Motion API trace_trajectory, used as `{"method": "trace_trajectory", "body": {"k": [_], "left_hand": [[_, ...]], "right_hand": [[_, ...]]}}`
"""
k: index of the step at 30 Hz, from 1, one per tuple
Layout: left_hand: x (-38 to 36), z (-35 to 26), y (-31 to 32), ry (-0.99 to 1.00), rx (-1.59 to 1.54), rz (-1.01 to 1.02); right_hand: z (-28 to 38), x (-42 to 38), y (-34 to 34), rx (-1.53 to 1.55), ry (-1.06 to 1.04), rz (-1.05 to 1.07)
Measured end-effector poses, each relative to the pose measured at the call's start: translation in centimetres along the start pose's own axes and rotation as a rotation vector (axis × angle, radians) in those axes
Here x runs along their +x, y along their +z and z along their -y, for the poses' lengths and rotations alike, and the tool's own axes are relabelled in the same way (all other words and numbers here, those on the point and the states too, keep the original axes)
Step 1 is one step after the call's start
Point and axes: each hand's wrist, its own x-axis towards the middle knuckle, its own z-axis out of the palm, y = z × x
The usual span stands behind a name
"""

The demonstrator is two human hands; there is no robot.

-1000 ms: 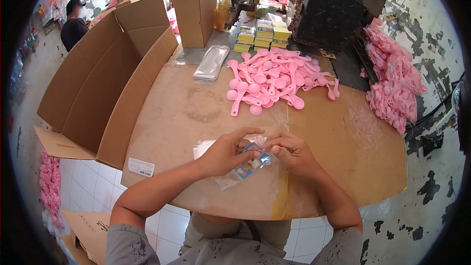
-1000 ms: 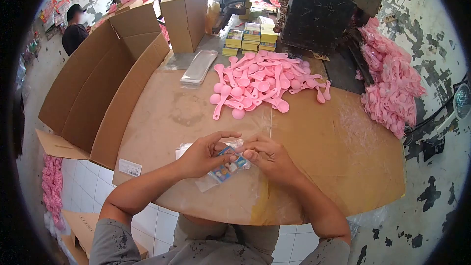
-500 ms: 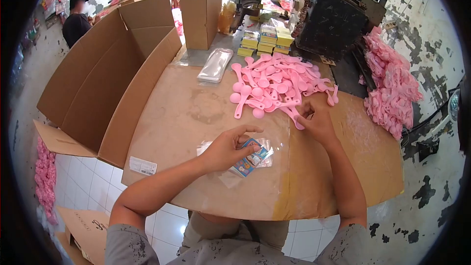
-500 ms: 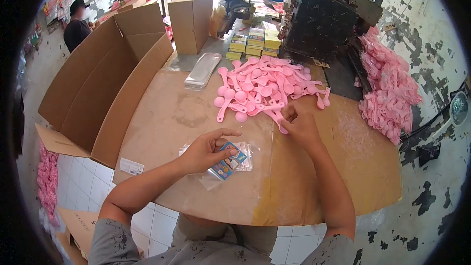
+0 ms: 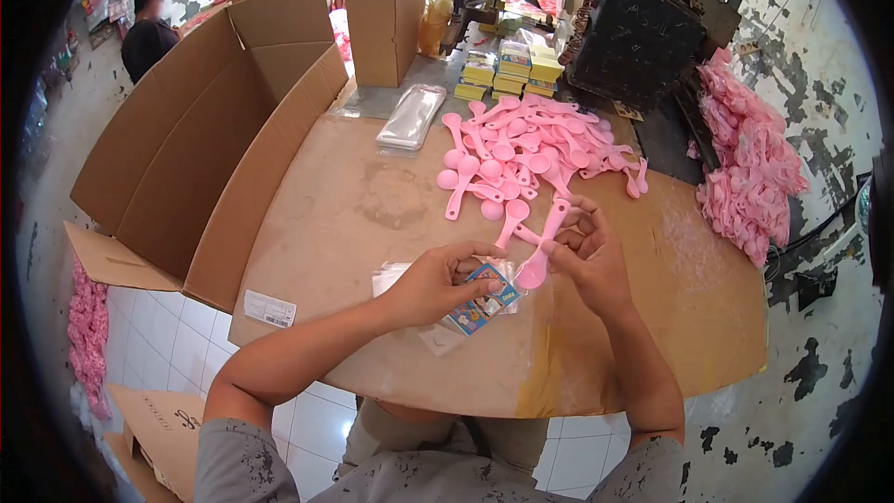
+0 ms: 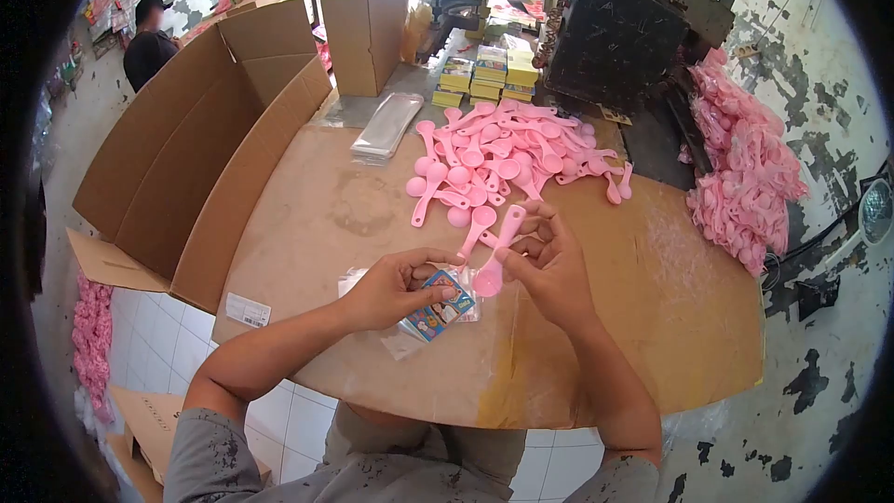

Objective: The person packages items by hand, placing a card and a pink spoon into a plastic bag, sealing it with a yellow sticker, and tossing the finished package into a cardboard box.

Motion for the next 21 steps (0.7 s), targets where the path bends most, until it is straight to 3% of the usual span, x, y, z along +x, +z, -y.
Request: {"method": "trace_trajectory", "body": {"k": [8, 11, 14, 17, 20, 21], "left_hand": [[0.1, 0.6, 0.1, -0.022, 0.033, 0.031], [-0.2, -1.1, 0.4, -0.136, 0.166, -0.027], [-0.4, -1.1, 0.1, -0.084, 0.092, -0.04], [0.3, 0.9, -0.5, 0.062, -0.036, 0.016], [-0.2, -0.9, -0.6, -0.041, -0.001, 0.032], [-0.3, -0.9, -0.6, -0.035, -0.004, 0.051]], "right_hand": [[-0.7, -1.0, 1.6, 0.027, -0.067, -0.041], [-0.8, -1.5, 3.0, 0.139, -0.077, -0.089], [-2.6, -2.0, 3.5, 0.163, -0.135, -0.098], [-3.8, -0.8, 0.3, -0.409, -0.447, 0.331], [-1.1, -0.9, 0.2, -0.139, -0.178, 0.271], [-0.6, -1.0, 0.5, -0.133, -0.19, 0.271]]}}
